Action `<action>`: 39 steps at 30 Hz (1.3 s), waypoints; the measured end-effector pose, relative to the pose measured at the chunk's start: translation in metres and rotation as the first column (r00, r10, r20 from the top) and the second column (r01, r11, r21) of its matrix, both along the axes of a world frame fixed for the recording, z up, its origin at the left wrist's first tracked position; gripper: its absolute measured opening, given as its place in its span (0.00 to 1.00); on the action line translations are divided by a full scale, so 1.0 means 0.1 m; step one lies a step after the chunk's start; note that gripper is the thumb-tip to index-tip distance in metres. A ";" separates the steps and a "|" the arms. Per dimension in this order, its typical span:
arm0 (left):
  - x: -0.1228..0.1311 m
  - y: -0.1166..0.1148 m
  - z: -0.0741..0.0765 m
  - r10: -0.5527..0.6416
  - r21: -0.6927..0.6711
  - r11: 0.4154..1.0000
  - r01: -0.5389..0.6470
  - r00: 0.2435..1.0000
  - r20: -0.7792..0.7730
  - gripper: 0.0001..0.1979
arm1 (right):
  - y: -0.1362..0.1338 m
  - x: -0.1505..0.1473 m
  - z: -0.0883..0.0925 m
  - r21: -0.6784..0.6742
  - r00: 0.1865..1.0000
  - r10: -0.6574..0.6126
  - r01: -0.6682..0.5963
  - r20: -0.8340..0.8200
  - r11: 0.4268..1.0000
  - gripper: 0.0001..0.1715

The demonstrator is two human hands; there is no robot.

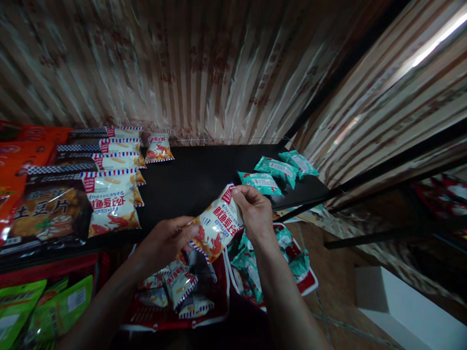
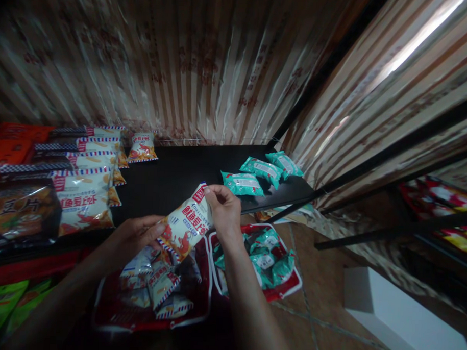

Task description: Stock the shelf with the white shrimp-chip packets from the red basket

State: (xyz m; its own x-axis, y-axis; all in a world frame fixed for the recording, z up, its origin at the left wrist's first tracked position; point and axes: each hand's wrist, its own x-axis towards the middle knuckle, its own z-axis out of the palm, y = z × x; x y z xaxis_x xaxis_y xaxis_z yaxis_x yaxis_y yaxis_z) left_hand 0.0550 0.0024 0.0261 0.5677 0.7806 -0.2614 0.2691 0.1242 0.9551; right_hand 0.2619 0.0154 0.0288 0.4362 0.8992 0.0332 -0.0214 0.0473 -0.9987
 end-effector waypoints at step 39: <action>0.03 0.02 0.15 0.600 -0.349 0.799 -0.489 0.670 0.436 0.16 | -0.07 -0.34 -0.03 -0.077 0.887 -0.178 0.160 -0.426 0.984 0.20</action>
State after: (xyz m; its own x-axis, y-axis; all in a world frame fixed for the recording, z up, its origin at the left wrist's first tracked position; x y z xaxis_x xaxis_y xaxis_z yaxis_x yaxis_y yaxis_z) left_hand 0.0583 0.0045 0.0406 0.1449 0.9595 -0.2417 -0.4139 0.2807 0.8660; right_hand 0.2280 0.0083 0.0259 0.5456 0.8071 -0.2254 -0.4437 0.0500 -0.8948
